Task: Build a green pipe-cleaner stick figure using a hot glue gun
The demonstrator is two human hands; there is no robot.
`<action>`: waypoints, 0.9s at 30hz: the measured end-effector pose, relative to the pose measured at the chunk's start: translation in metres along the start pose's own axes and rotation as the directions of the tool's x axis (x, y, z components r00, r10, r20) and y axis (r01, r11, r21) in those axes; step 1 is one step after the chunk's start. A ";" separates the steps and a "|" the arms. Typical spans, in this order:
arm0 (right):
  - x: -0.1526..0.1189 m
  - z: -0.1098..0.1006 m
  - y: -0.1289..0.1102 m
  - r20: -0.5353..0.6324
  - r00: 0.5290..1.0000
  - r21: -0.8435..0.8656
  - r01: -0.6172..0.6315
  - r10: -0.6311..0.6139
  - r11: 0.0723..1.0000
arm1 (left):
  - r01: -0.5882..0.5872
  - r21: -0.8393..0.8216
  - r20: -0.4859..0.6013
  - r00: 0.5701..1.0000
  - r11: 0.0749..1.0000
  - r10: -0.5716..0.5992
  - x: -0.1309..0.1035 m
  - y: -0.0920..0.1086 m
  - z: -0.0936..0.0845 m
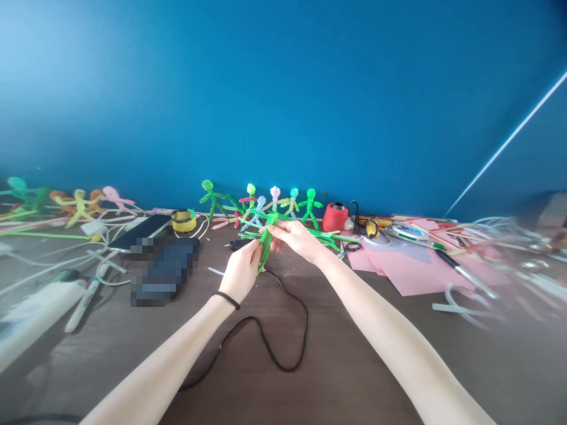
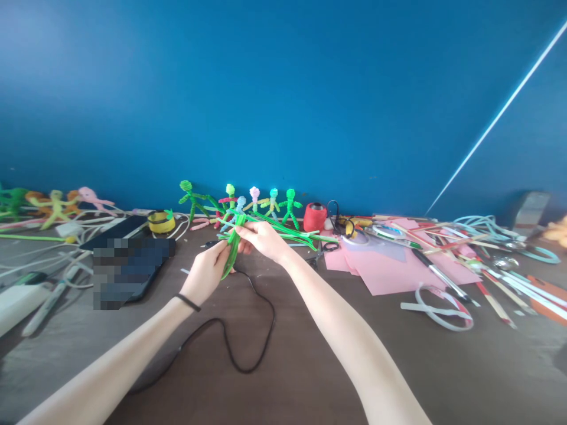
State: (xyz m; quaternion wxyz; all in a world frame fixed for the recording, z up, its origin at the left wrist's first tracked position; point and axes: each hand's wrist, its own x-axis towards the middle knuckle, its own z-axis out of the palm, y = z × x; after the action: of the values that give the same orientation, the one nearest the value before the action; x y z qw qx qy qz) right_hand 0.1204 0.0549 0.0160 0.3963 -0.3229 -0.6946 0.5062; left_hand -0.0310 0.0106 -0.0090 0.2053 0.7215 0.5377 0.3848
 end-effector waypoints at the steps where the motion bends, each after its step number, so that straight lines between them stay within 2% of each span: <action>1: 0.000 0.000 -0.001 0.002 1.000 0.002 -0.001 0.001 1.000 | -0.005 0.022 -0.001 1.000 1.000 0.005 0.000 0.000 0.000; 9: -0.001 0.001 0.000 0.024 1.000 0.024 -0.004 0.004 1.000 | -0.029 0.116 0.003 1.000 0.993 0.029 0.002 -0.002 0.000; 19: -0.001 0.003 0.006 -0.038 0.996 -0.111 0.078 -0.082 0.991 | -0.078 0.197 0.013 0.997 0.977 0.077 0.003 -0.004 0.000; 22: -0.001 0.004 0.006 -0.035 0.995 -0.112 0.086 -0.090 0.990 | -0.038 0.124 0.004 0.999 0.992 0.037 0.003 -0.003 0.001; 25: -0.001 0.005 0.006 -0.025 0.994 -0.125 0.098 -0.102 0.987 | 0.075 -0.108 0.047 0.996 0.991 -0.071 0.003 -0.001 0.003; 27: -0.001 0.005 0.006 -0.030 0.992 -0.151 0.115 -0.121 0.982 | 0.146 -0.282 0.099 0.988 0.948 -0.123 0.003 0.001 0.005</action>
State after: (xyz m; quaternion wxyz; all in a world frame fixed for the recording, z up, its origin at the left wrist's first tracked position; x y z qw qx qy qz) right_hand 0.1169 0.0531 0.0095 0.4137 -0.3197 -0.7405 0.4222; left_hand -0.0264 0.0142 -0.0105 0.3554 0.6602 0.5152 0.4152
